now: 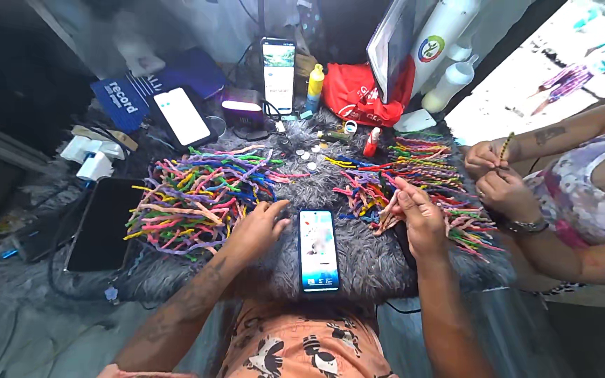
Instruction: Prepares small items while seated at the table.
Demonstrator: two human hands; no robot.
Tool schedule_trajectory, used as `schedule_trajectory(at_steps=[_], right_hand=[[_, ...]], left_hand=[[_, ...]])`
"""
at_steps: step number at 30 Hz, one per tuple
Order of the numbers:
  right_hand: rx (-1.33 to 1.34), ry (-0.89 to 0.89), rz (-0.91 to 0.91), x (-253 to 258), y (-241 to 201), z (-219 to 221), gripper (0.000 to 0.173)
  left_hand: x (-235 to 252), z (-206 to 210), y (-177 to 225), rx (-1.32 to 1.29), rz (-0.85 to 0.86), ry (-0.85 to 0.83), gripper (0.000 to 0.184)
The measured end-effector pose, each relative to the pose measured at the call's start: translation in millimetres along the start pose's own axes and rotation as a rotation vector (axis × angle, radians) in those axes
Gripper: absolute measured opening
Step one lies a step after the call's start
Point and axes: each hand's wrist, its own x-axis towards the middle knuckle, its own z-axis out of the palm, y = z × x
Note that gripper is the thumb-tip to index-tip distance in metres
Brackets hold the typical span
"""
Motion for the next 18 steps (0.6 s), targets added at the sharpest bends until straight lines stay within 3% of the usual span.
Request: schedule_trajectory(at_steps=[4, 8, 12, 15, 18], right_hand=[[-0.146, 0.127, -0.196, -11.3, 8.0, 13.7, 0.05], [-0.206, 0.139, -0.365, -29.8, 12.0, 25.0, 0.035], [-0.443, -0.027, -0.578, -53.0, 7.9, 40.3, 0.027], [-0.604, -0.161, -0.728, -68.5, 0.5, 55.1, 0.034], [-0.568, -0.284, -0.73, -81.5, 1.3, 63.7, 0.032]], left_hand=[[7.3, 2.4, 1.7, -0.023, -0.034, -0.001, 0.044], [-19.6, 2.8, 12.3, -0.091, 0.139, 0.108, 0.036], [-63.3, 9.5, 26.0, -0.206, 0.459, 0.272, 0.032], [-83.6, 12.4, 31.6, -0.294, 0.64, 0.243, 0.028], [-98.2, 12.9, 34.0, -0.38, 0.755, 0.168, 0.025]])
